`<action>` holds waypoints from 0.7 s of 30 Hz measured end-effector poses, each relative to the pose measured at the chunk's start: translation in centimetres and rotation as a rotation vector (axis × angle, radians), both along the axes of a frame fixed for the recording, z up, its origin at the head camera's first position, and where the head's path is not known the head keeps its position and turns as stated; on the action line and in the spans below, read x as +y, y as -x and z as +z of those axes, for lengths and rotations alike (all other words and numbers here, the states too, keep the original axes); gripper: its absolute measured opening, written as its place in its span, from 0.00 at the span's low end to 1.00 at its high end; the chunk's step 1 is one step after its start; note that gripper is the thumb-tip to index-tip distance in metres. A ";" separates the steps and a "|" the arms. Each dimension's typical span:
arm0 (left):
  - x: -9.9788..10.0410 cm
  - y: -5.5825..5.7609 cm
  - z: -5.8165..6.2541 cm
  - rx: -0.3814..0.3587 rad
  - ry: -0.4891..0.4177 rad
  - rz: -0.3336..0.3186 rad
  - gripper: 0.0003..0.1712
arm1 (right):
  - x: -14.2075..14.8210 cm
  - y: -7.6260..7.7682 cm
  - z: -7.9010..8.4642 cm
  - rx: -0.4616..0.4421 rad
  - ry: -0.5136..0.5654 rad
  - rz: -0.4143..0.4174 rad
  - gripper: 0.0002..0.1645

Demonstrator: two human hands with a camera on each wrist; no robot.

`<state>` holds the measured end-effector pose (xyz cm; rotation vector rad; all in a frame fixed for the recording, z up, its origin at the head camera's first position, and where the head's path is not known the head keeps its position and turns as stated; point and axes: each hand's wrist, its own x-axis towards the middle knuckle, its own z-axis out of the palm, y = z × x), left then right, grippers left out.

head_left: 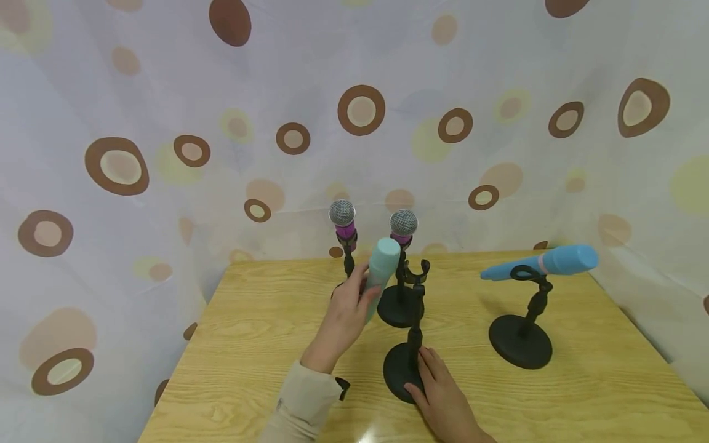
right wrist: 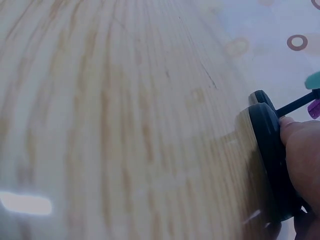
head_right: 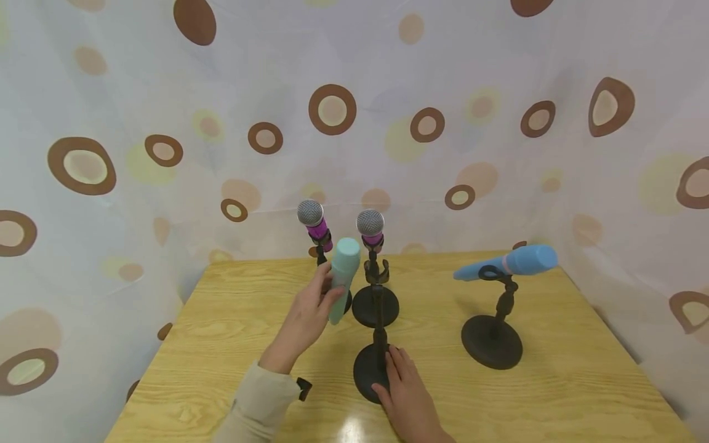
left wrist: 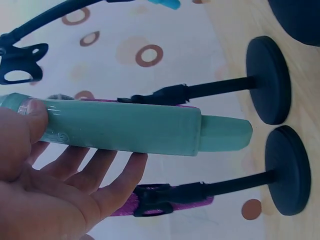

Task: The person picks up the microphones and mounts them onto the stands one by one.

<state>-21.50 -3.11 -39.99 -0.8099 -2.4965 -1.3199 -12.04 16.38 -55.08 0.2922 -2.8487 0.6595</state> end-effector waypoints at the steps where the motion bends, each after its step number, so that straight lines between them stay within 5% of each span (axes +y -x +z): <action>1: 0.2 0.1 0.2 0.004 -0.011 -0.008 0.27 | 0.0 0.0 0.0 -0.004 0.003 0.000 0.37; 21: 3.1 1.2 4.2 0.076 -0.120 -0.142 0.26 | 0.0 0.0 -0.2 -0.018 0.013 -0.008 0.38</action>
